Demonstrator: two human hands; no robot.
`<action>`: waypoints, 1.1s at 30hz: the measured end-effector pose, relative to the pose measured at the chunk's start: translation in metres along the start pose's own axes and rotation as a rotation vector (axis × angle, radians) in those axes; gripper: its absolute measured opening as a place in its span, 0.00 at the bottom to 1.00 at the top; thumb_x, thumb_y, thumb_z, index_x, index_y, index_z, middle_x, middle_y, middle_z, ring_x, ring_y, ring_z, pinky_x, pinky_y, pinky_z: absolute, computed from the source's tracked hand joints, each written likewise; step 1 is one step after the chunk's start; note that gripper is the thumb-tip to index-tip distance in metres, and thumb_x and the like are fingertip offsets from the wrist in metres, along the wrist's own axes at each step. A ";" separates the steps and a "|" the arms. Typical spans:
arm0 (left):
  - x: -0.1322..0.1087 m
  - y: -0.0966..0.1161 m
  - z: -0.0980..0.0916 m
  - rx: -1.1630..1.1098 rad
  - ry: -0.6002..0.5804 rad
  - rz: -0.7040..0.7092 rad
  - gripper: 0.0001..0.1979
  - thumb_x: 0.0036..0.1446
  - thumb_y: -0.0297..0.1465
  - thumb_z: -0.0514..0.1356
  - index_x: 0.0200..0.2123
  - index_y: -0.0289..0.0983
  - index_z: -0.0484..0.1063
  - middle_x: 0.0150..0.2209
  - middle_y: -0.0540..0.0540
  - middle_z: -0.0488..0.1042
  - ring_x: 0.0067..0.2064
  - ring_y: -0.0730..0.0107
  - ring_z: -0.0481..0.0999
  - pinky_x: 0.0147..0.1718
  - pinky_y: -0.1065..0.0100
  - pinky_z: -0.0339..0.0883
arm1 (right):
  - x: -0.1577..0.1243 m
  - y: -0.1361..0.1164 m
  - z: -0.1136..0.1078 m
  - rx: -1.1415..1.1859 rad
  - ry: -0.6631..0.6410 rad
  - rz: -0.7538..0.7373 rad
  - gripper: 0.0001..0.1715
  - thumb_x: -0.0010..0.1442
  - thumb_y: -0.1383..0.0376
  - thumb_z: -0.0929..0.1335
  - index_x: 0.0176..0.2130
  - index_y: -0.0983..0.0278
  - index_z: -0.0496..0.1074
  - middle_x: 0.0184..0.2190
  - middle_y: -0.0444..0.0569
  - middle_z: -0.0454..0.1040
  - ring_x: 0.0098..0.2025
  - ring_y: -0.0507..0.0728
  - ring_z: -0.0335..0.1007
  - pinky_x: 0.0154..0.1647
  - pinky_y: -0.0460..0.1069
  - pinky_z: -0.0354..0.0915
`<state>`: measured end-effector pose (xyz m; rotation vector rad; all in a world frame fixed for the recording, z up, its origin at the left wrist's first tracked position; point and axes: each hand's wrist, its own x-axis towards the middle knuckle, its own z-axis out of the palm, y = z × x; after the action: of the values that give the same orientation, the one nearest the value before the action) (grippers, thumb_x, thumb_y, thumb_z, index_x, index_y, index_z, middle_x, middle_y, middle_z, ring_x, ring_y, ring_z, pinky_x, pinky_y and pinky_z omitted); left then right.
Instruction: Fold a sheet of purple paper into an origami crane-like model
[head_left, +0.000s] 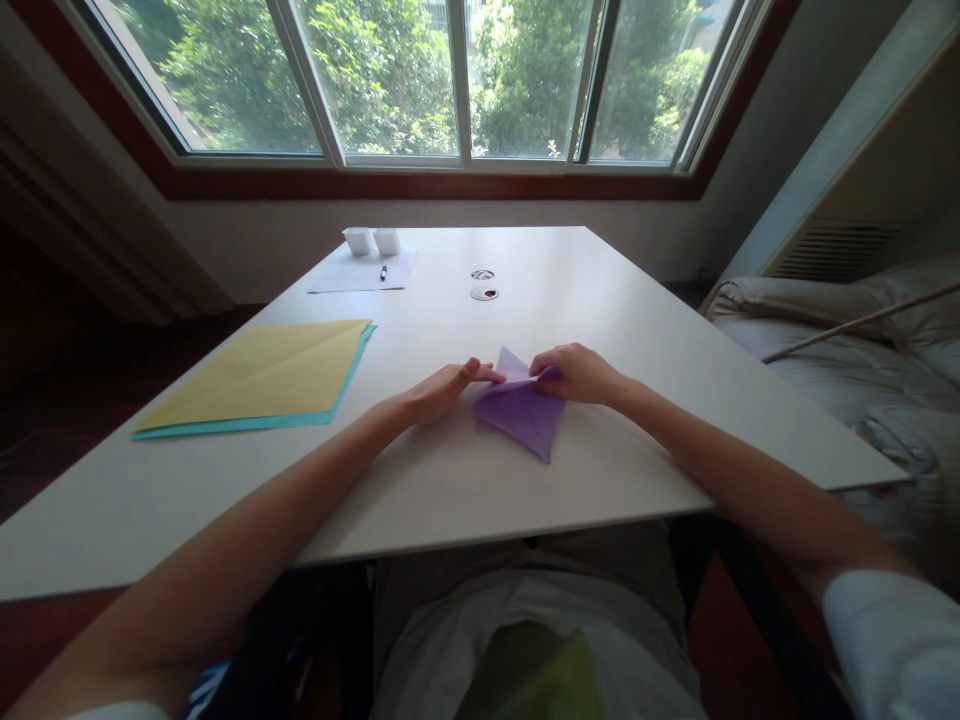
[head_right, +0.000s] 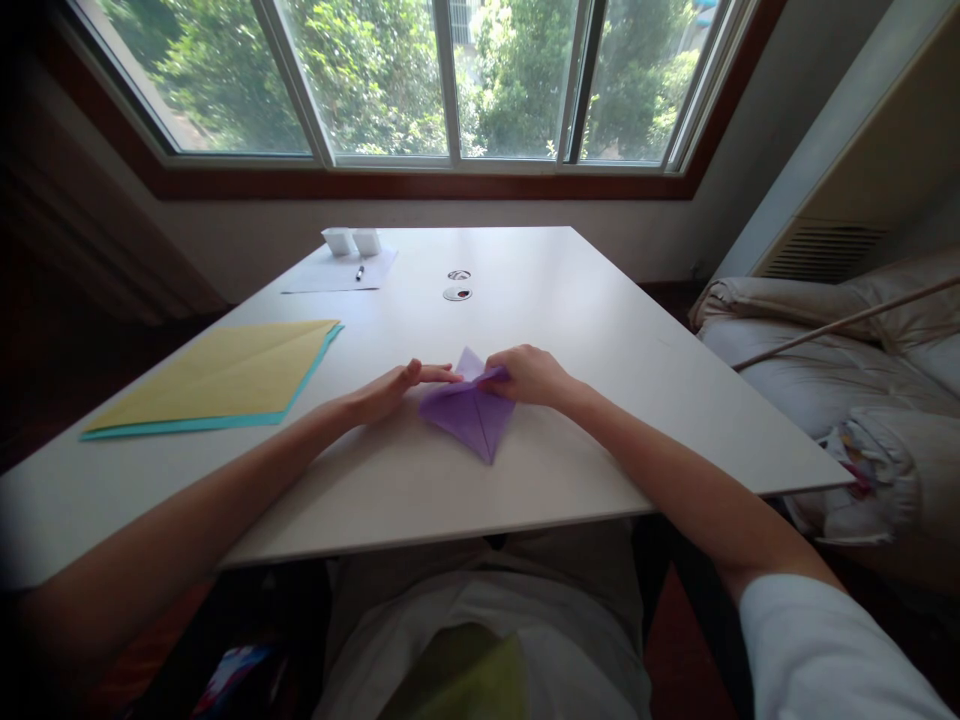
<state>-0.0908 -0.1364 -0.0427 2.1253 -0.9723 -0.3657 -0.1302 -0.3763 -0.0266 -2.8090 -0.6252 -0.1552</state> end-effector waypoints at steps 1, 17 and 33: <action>0.000 0.000 0.000 0.016 0.000 -0.002 0.44 0.50 0.61 0.33 0.38 0.35 0.75 0.39 0.40 0.75 0.46 0.56 0.70 0.45 0.63 0.61 | 0.000 -0.001 0.000 -0.031 0.002 0.008 0.17 0.55 0.53 0.64 0.35 0.61 0.75 0.31 0.48 0.76 0.33 0.54 0.68 0.30 0.45 0.56; 0.003 0.005 0.011 0.237 0.055 0.036 0.29 0.61 0.48 0.36 0.25 0.35 0.65 0.26 0.48 0.68 0.30 0.67 0.66 0.32 0.70 0.58 | 0.000 0.033 -0.022 0.709 -0.196 0.048 0.25 0.51 0.49 0.67 0.39 0.66 0.70 0.33 0.50 0.73 0.31 0.53 0.69 0.31 0.48 0.66; 0.004 0.009 0.019 0.255 0.187 -0.085 0.28 0.59 0.50 0.33 0.16 0.38 0.50 0.17 0.50 0.57 0.22 0.72 0.57 0.23 0.70 0.50 | 0.002 0.037 -0.008 1.064 -0.356 0.038 0.18 0.50 0.60 0.70 0.40 0.66 0.73 0.39 0.50 0.74 0.41 0.54 0.69 0.43 0.52 0.66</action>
<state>-0.1026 -0.1534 -0.0480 2.3866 -0.8592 -0.0839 -0.1132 -0.4099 -0.0266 -1.8039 -0.5025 0.5385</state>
